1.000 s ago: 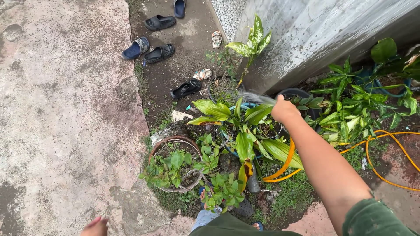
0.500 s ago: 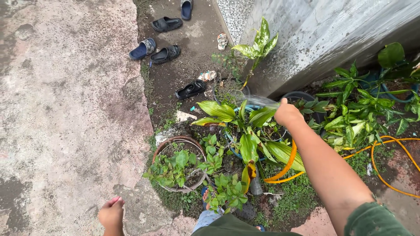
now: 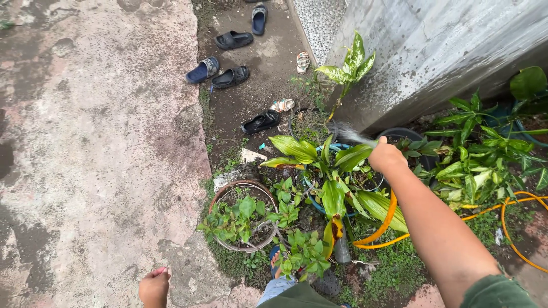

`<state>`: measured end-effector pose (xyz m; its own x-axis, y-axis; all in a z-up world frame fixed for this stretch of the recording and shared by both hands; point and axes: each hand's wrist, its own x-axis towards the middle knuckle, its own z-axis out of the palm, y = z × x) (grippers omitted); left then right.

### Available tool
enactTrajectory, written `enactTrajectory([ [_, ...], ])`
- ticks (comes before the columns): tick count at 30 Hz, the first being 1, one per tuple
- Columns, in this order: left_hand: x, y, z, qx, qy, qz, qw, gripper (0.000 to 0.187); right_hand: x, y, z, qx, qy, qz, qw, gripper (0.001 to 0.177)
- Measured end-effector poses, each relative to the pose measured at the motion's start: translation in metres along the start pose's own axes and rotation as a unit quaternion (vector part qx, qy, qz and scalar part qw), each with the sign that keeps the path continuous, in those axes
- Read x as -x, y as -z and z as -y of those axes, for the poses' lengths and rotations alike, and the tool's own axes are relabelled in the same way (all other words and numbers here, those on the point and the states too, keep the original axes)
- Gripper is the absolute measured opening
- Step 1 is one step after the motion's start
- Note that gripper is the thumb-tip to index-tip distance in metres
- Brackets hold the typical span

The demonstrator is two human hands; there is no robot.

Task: Water several potted plants using a yellow garden hose and a handheld spray nozzle.

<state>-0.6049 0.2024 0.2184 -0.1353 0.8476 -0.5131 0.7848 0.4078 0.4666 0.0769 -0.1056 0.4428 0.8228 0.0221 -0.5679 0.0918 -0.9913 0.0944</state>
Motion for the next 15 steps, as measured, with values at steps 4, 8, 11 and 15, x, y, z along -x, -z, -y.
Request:
enactTrajectory([
  [4, 0.003, 0.002, 0.006, 0.009, 0.010, -0.005, 1.000, 0.018, -0.002, -0.001, -0.002, -0.028, -0.007, -0.022, 0.999, 0.052],
  [8, 0.002, 0.004, 0.001, -0.028, 0.017, -0.002, 0.999, 0.020, 0.000, -0.009, 0.002, -0.006, 0.015, -0.012, 1.000, 0.053],
  [11, 0.001, 0.001, 0.003, -0.019, 0.041, 0.025, 0.999, 0.025, 0.003, -0.011, 0.003, -0.004, 0.000, -0.017, 1.000, 0.063],
  [15, -0.002, -0.004, 0.012, -0.093, -0.013, 0.013, 0.995, 0.033, 0.004, -0.011, -0.002, -0.008, -0.001, -0.023, 1.000, 0.065],
])
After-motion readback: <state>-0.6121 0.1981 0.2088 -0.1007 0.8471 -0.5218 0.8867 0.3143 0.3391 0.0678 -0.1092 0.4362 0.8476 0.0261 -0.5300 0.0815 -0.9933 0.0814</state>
